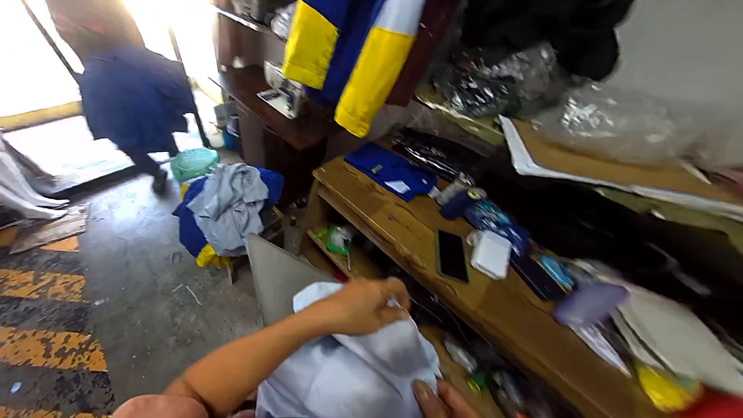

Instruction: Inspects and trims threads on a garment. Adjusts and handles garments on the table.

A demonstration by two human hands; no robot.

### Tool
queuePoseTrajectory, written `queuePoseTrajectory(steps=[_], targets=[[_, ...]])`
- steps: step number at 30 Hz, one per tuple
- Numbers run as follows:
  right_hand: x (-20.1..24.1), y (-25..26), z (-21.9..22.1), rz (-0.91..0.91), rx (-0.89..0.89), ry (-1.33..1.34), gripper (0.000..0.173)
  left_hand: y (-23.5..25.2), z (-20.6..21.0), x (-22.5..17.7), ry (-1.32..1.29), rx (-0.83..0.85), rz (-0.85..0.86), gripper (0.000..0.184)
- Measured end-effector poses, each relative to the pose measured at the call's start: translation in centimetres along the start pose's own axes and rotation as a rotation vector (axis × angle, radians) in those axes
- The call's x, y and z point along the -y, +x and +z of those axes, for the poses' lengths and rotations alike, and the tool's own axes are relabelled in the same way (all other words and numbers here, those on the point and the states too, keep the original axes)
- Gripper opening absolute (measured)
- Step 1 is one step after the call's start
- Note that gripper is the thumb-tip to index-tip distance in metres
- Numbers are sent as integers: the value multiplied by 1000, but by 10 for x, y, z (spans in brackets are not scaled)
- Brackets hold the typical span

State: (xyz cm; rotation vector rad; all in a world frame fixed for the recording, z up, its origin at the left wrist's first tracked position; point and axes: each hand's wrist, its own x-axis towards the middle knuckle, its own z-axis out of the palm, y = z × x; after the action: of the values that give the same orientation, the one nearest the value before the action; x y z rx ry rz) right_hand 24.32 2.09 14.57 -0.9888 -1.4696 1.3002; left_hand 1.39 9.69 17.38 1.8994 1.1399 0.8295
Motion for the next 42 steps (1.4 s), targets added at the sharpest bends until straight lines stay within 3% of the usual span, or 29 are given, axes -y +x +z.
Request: queuePoseTrajectory(steps=[3, 12, 20, 42], targets=[[1, -4, 6, 21, -82, 72, 13, -20, -10, -12, 32, -61, -132, 39], [-3, -4, 4, -52, -174, 181, 16, -71, 29, -31, -245, 72, -105, 34], [-12, -6, -4, -88, -193, 243, 15, -66, 59, -41, -66, 48, -48, 30], [-22, 2, -44, -146, -217, 161, 13, -32, 91, -50, 49, 19, -65, 29]])
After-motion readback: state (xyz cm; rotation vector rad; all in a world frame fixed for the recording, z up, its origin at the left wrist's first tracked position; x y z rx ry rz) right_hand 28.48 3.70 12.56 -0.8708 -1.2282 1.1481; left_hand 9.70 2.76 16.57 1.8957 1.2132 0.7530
